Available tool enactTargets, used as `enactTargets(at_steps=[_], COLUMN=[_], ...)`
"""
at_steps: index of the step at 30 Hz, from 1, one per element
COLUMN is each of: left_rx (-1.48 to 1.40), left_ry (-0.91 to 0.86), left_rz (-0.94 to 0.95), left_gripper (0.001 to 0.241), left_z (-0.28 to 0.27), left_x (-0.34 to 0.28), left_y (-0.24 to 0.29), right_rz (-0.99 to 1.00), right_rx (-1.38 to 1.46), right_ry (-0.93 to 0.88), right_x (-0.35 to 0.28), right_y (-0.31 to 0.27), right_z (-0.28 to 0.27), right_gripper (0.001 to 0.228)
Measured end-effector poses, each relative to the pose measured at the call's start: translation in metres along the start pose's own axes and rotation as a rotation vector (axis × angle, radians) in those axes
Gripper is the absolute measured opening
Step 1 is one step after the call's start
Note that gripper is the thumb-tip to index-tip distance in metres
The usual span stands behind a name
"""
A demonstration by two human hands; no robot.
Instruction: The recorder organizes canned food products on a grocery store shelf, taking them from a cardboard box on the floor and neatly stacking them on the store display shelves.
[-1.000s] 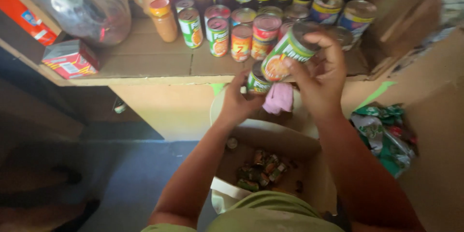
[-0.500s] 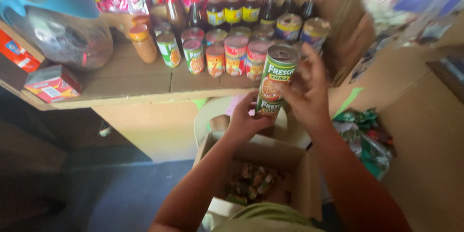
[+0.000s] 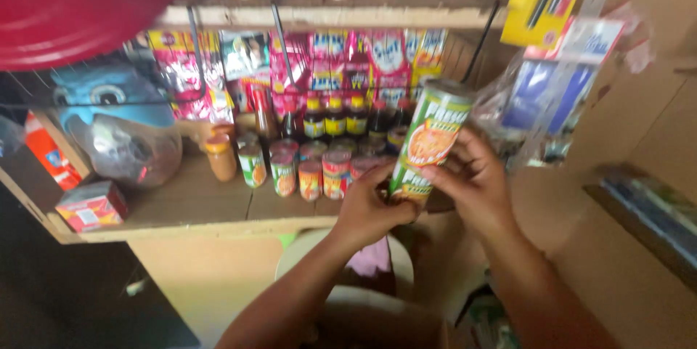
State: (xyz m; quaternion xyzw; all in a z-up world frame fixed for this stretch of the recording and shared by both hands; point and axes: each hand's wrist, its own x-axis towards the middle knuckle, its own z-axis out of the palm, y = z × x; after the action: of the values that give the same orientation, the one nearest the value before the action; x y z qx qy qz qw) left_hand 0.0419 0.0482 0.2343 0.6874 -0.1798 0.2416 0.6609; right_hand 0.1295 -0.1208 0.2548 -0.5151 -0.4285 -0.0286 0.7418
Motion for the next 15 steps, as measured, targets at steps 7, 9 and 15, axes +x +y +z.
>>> enactTargets(at_steps=[7, 9, 15], left_rx=[0.26, 0.44, 0.71], left_ry=[-0.049, -0.034, -0.05], left_rz=[0.136, 0.295, 0.454], left_gripper=[0.051, 0.057, 0.061], left_z=[0.011, 0.013, -0.004], left_x=[0.077, 0.104, 0.207], left_y=[0.089, 0.108, 0.153], right_rz=[-0.072, -0.091, -0.195], right_rx=[-0.211, -0.29, -0.43], right_ry=[0.04, 0.04, 0.046], right_x=[0.079, 0.107, 0.194], right_y=[-0.099, -0.127, -0.171], right_z=[-0.013, -0.017, -0.02], right_gripper=[0.056, 0.059, 0.066])
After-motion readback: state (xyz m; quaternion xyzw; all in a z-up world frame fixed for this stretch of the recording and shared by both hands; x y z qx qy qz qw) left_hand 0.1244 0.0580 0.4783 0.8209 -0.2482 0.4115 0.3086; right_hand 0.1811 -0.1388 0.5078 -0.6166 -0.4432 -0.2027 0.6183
